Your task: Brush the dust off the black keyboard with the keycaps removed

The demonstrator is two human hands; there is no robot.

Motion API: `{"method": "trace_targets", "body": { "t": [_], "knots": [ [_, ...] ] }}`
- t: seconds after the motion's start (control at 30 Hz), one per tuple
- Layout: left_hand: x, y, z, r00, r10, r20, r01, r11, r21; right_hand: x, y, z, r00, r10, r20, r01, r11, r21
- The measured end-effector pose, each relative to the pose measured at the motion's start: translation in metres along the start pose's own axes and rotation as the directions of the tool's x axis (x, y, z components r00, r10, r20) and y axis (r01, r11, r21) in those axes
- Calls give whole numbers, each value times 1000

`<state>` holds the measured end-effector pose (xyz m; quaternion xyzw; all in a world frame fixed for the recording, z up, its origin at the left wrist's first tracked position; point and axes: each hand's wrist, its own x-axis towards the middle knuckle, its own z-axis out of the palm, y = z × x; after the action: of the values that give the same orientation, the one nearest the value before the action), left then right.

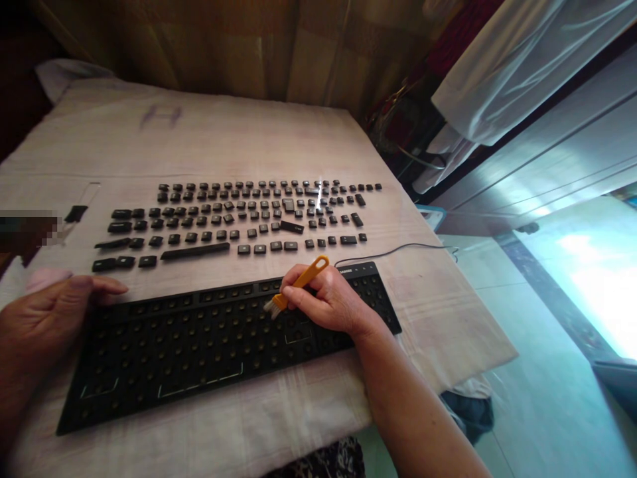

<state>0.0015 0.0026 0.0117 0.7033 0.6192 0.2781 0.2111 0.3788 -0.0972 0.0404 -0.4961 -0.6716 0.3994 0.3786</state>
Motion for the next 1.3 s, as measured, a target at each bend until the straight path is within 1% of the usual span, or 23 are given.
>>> {"method": "trace_targets", "body": {
  "t": [0.13, 0.23, 0.4, 0.53, 0.67, 0.77, 0.87, 1.0, 1.17, 1.3],
  "knots": [
    [0, -2, -1, 1000, -4, -4, 4, 1000, 2, -3, 2, -2, 998, 26, -54, -23, 998, 56],
    [0, -3, 0, 1000, -11, 3, 11, 1000, 0, -4, 3, -5, 996, 42, -77, -39, 998, 41],
    [0, -2, 0, 1000, 24, 0, -24, 1000, 19, -1, 2, -7, 999, 24, -26, -26, 998, -64],
    [0, -3, -1, 1000, 24, 6, -24, 1000, 15, 1, 0, -5, 1000, -8, 5, 9, 996, -85],
    [0, -5, -1, 1000, 21, 12, -21, 1000, 14, -1, 0, -1, 1000, -7, 4, 7, 1000, 13],
    [0, -6, -1, 1000, 15, 14, -15, 1000, 12, -3, 2, 0, 998, 6, -59, -1, 995, 96],
    [0, -6, 0, 1000, 14, 7, -14, 1000, 1, -4, 3, 0, 995, 6, -104, 6, 994, 110],
    [1, -4, -1, 1000, 12, 6, -12, 1000, 7, -3, 1, 1, 997, -14, -79, 22, 995, 101],
    [2, -6, -1, 1000, 13, 15, -13, 1000, -7, -2, 0, 4, 999, -37, -12, 38, 998, 53],
    [2, -8, 0, 1000, 10, 30, -10, 1000, 4, -2, 1, 5, 999, -50, 0, 50, 999, 13]
  ]
}}
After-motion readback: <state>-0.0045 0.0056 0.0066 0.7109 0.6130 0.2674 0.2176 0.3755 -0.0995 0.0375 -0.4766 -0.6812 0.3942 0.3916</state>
